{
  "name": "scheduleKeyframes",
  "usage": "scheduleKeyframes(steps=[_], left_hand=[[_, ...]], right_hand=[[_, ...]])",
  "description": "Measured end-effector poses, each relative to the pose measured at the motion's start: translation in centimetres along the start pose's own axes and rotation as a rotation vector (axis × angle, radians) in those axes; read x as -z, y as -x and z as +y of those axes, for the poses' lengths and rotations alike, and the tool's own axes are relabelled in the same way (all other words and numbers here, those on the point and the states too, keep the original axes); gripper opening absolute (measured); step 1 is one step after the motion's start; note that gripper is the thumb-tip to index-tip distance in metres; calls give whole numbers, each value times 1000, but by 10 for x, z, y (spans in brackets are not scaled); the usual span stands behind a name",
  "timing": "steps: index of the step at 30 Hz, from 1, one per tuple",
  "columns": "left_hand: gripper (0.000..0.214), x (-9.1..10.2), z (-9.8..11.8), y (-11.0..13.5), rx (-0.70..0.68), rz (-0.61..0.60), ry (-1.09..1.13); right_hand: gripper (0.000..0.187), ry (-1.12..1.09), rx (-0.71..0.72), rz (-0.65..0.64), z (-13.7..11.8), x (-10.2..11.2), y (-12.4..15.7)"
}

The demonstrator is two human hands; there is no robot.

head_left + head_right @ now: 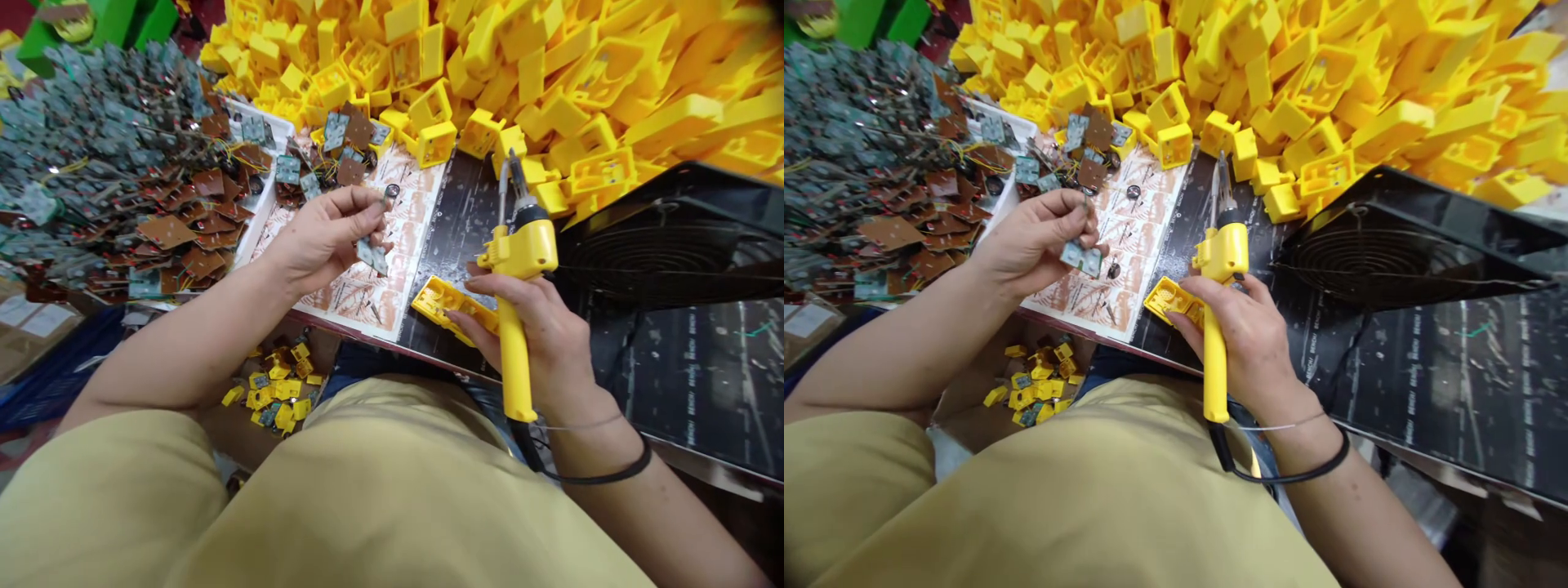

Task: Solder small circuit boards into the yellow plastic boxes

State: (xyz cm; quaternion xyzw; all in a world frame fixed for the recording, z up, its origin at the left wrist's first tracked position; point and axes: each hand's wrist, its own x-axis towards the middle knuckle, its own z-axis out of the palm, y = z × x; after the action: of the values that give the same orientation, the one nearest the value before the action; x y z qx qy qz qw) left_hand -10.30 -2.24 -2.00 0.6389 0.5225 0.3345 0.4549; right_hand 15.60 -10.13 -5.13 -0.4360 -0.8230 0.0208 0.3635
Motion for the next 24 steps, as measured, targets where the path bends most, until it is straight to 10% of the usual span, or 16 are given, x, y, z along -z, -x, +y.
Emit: scheduleKeyframes(steps=[13,24], left_hand=[[39,27,-41,35,196,-21,288],[15,4,-10,33,-251,-170,-424]], right_hand=[[37,-28,63,-48,-13,-16,-6],[32,121,127,-117,-1,-23,-4]])
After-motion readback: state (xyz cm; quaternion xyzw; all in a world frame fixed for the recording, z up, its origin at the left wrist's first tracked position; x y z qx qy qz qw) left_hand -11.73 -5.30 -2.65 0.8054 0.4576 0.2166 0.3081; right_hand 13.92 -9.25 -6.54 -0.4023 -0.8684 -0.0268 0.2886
